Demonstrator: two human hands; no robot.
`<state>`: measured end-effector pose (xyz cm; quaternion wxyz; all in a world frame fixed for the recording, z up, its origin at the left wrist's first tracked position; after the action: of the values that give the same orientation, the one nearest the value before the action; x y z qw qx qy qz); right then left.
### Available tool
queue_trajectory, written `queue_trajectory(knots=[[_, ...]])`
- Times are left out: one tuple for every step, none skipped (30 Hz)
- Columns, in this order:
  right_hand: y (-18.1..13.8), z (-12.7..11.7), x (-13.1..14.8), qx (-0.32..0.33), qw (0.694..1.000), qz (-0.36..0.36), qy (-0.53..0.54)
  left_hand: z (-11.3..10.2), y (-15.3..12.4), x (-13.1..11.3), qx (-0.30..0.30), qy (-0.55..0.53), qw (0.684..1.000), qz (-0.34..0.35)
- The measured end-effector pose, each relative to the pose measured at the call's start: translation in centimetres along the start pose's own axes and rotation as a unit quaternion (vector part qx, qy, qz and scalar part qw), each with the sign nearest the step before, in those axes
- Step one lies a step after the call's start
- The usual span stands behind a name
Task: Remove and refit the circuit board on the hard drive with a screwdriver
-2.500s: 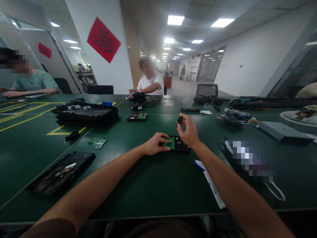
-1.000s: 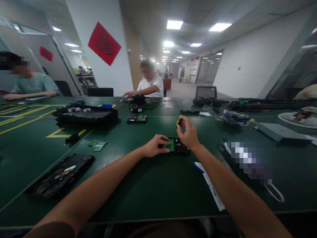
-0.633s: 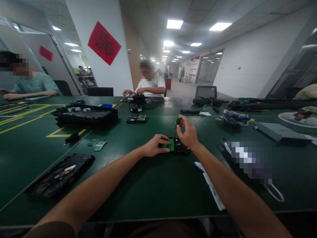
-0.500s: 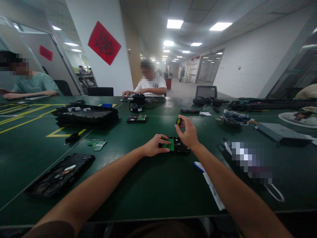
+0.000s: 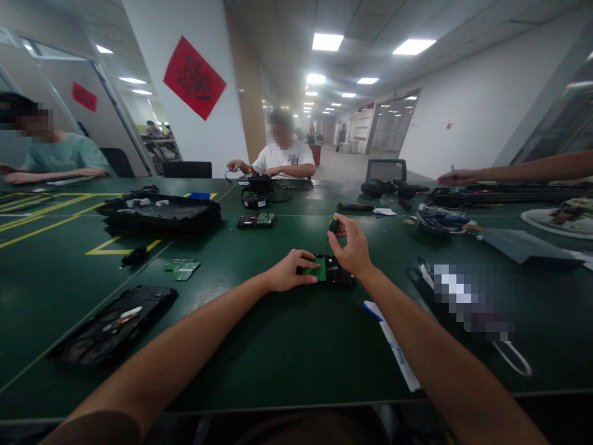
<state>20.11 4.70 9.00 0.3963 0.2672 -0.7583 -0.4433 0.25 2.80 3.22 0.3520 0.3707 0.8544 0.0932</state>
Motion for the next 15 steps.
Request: queue_trajectory(knots=[[0.0,0.01,-0.02,0.0,1.0,0.003,0.002,-0.01,-0.01,-0.04,-0.001,0.0,1.0,0.0],[-0.01,0.0,-0.07,-0.001,1.0,0.006,0.003,-0.02,-0.01,-0.07,-0.001,0.0,1.0,0.0],[-0.02,-0.02,-0.12,-0.003,1.0,0.01,0.003,-0.01,-0.02,-0.07,-0.001,0.001,1.0,0.0],[-0.02,-0.04,-0.16,-0.004,1.0,0.012,0.001,0.0,-0.02,-0.04,0.0,0.003,1.0,-0.001],[-0.01,-0.06,-0.16,-0.004,1.0,0.011,-0.003,0.03,-0.02,0.01,0.001,0.004,1.0,-0.001],[0.0,-0.08,-0.13,-0.004,1.0,0.007,-0.006,0.07,-0.02,0.09,0.002,0.006,1.0,-0.001],[0.0,-0.08,-0.08,-0.002,1.0,0.002,-0.01,0.11,-0.02,0.17,0.003,0.008,1.0,0.0],[0.0,-0.08,-0.05,0.0,1.0,-0.003,-0.012,0.15,-0.02,0.26,0.003,0.009,1.0,0.001],[0.0,-0.07,-0.04,0.001,1.0,-0.005,-0.013,0.18,-0.02,0.35,0.003,0.009,1.0,0.002],[-0.01,-0.05,-0.08,0.0,1.0,-0.004,-0.013,0.2,-0.02,0.42,0.002,0.008,1.0,0.003],[-0.02,-0.02,-0.15,0.0,1.0,0.0,-0.011,0.21,-0.02,0.49,0.001,0.006,1.0,0.004],[-0.04,0.01,-0.24,-0.002,1.0,0.005,-0.008,0.22,-0.02,0.54,0.001,0.004,1.0,0.005],[-0.04,0.03,-0.31,-0.003,1.0,0.01,-0.004,0.23,-0.02,0.57,0.002,0.003,1.0,0.004],[-0.04,0.03,-0.34,-0.005,1.0,0.014,-0.002,0.22,-0.01,0.58,0.003,0.003,1.0,0.004],[-0.03,0.03,-0.33,-0.004,1.0,0.015,-0.001,0.22,-0.01,0.58,0.005,0.004,1.0,0.003]])
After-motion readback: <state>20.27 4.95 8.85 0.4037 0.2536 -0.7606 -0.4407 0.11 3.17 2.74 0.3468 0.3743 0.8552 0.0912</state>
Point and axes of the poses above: each hand's wrist, its own y-axis towards the middle knuckle, its own z-axis out of the palm, x = y × z, the point moved 5 cm from there along y, towards the middle knuckle, and after that the axes turned 7 degrees about -x, right-handed, at the moved point
